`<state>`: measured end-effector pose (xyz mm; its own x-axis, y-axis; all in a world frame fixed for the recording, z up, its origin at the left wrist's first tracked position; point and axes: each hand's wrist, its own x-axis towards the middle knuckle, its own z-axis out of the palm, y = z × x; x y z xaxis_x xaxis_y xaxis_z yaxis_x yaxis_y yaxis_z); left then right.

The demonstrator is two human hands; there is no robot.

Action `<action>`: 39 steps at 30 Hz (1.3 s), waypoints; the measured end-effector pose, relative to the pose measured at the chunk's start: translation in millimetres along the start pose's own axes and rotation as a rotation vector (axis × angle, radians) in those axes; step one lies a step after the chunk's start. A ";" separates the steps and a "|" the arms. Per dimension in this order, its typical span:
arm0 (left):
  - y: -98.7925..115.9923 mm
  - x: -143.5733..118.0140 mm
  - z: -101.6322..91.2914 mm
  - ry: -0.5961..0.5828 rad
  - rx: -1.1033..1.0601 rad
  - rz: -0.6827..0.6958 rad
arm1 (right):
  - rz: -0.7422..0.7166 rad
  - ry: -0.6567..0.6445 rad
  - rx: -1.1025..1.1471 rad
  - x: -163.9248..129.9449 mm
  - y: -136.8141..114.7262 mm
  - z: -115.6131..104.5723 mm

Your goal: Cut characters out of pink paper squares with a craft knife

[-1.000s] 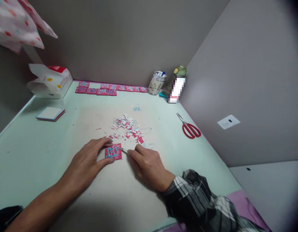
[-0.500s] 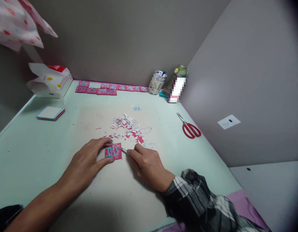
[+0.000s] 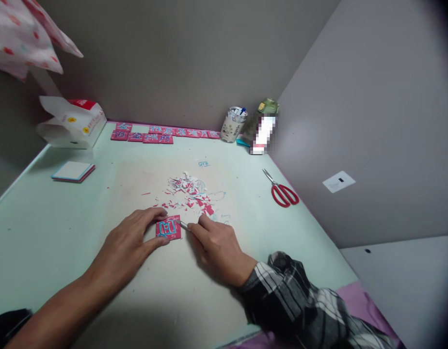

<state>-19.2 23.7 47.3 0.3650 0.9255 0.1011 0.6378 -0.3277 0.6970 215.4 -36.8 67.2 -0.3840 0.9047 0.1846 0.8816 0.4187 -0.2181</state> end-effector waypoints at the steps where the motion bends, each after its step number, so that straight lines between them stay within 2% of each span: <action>1: -0.3 -0.1 0.0 0.004 -0.001 0.000 | -0.002 0.001 0.001 -0.5 0.1 0.1; 17: 1.1 -0.3 -1.6 0.001 0.010 0.004 | 0.008 0.004 0.006 -2.5 0.1 1.8; 25: -4.6 -2.0 2.3 0.022 0.025 0.031 | 0.024 0.005 -0.015 9.1 4.8 4.7; 33: -5.0 -2.2 0.8 -0.001 0.001 0.009 | -0.022 0.069 0.092 -7.8 3.2 -1.7; 39: -2.3 -1.3 -0.4 -0.016 0.000 0.005 | 0.005 0.041 0.025 -1.0 2.0 -1.1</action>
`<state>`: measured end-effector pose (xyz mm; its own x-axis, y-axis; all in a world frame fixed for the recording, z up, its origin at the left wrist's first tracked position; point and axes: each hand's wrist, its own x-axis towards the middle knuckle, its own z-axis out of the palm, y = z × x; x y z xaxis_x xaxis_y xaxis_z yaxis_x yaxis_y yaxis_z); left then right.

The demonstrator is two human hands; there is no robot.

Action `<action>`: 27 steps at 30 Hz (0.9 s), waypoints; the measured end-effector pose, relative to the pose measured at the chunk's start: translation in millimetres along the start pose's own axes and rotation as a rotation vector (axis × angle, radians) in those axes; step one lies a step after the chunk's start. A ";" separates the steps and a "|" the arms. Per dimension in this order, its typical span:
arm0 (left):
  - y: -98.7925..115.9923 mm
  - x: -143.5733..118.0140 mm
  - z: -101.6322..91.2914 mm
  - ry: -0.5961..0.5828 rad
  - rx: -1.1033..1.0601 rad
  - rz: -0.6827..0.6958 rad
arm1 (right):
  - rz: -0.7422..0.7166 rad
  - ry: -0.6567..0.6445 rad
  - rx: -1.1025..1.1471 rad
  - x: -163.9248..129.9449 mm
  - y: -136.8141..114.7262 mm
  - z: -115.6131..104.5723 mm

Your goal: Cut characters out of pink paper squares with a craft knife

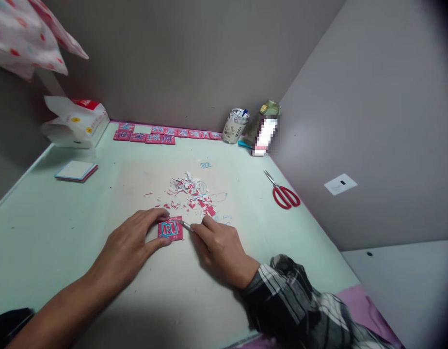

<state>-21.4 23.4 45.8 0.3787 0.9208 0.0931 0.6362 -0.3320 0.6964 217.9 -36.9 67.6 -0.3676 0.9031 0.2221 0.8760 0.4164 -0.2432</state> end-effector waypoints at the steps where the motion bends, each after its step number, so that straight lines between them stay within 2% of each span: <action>1: 0.5 0.2 0.0 0.002 0.000 -0.005 | 0.001 -0.005 -0.006 0.7 0.2 0.1; 13: 0.3 -0.1 0.8 0.008 -0.021 -0.027 | 0.017 -0.011 -0.012 7.6 4.2 4.3; 21: -0.4 -1.0 0.7 -0.009 -0.041 -0.027 | -0.007 0.031 0.044 -1.6 5.4 1.6; 27: -5.9 0.2 -0.1 -0.027 -0.048 -0.025 | 0.095 0.046 0.116 5.8 9.4 3.7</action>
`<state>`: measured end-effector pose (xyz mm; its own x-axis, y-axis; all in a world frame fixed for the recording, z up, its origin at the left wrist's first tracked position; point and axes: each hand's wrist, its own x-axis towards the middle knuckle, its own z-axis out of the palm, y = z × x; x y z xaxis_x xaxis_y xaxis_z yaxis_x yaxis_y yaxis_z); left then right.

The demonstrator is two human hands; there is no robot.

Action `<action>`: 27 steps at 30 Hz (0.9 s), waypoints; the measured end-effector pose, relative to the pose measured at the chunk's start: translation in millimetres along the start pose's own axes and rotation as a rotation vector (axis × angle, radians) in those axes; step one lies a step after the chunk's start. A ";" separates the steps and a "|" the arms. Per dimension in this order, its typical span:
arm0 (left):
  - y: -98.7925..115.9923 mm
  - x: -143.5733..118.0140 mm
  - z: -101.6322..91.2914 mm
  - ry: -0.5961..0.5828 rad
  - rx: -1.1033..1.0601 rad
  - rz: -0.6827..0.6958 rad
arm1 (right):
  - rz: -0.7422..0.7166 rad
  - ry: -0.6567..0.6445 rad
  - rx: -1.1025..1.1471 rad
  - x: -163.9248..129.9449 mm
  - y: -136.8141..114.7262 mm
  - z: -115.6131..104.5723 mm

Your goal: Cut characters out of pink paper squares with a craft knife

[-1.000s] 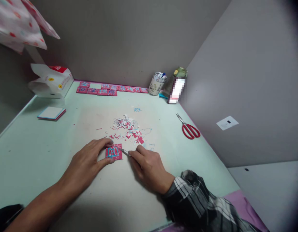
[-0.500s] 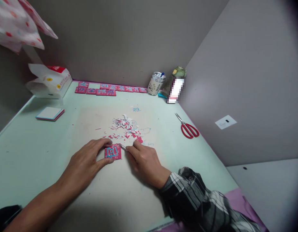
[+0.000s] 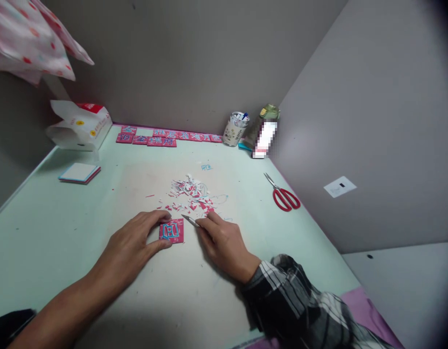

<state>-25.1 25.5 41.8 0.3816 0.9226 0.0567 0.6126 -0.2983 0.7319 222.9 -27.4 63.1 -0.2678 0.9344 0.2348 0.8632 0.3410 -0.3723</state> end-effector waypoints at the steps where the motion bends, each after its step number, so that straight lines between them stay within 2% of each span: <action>1: -1.0 -0.3 -0.7 -0.014 -0.007 0.003 | 0.013 0.004 0.035 0.3 1.0 -0.1; 5: 4.5 -1.4 -0.9 -0.013 0.009 0.024 | 0.042 0.034 0.131 -1.9 3.8 -0.7; 9: 24.3 2.4 7.9 0.082 0.222 0.020 | 0.028 0.007 0.141 -3.6 1.8 -0.4; 12: 31.5 4.9 13.1 0.065 0.304 0.043 | -0.003 -0.017 0.129 -4.6 -0.4 -1.5; 18: 14.2 -4.2 0.1 -0.037 0.066 0.110 | -0.042 -0.020 0.183 -9.2 -0.7 -7.9; 21: 8.9 -5.9 -3.7 -0.002 0.094 0.077 | -0.058 -0.024 0.185 -11.3 -1.5 -9.0; 27: 7.2 -2.9 2.6 0.057 0.102 0.040 | -0.081 -0.048 0.157 -12.2 -2.5 -8.4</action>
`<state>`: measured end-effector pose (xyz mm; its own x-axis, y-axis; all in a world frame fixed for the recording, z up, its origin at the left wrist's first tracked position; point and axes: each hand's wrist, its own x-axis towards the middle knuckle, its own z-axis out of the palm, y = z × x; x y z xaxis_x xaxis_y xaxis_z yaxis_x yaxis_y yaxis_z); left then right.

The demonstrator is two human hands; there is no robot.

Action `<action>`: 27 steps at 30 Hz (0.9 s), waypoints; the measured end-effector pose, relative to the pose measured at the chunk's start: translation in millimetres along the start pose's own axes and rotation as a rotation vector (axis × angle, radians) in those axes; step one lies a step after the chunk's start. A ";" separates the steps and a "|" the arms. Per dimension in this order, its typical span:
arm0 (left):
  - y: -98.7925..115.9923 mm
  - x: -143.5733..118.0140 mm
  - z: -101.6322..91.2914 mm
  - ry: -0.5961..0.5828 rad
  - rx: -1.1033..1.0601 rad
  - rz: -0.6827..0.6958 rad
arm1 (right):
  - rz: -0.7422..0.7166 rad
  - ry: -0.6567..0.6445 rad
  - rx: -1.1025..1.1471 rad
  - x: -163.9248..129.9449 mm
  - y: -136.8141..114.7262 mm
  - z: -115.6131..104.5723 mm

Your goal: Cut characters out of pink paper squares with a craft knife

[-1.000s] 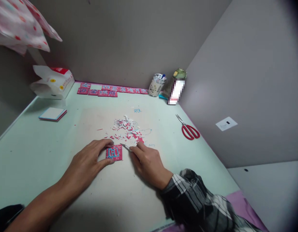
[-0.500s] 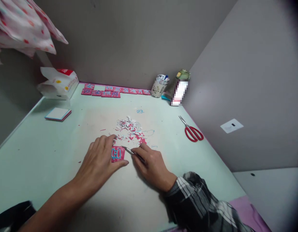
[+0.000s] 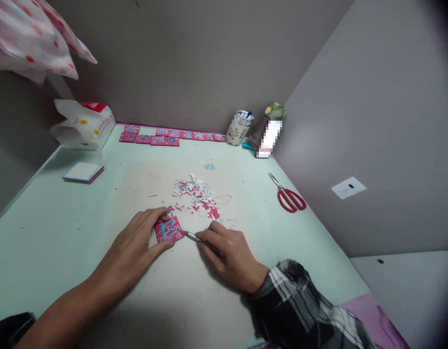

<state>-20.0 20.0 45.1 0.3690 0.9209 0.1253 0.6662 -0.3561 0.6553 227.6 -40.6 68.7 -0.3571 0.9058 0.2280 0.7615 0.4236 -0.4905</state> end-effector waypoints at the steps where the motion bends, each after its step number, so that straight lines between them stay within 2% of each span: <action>1: -0.5 -0.1 0.3 0.001 -0.005 -0.004 | 0.000 -0.004 -0.004 0.1 0.2 0.0; 16: -1.9 -0.4 -2.3 -0.012 -0.014 -0.017 | -0.027 -0.009 -0.101 0.8 -1.6 5.8; 27: -13.3 -0.8 3.4 0.002 0.018 0.005 | -0.022 0.002 -0.124 3.4 -2.1 9.9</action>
<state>-26.9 23.5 33.8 0.3709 0.9195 0.1304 0.6758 -0.3636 0.6411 219.4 -38.4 62.2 -0.3737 0.8962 0.2390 0.8144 0.4403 -0.3779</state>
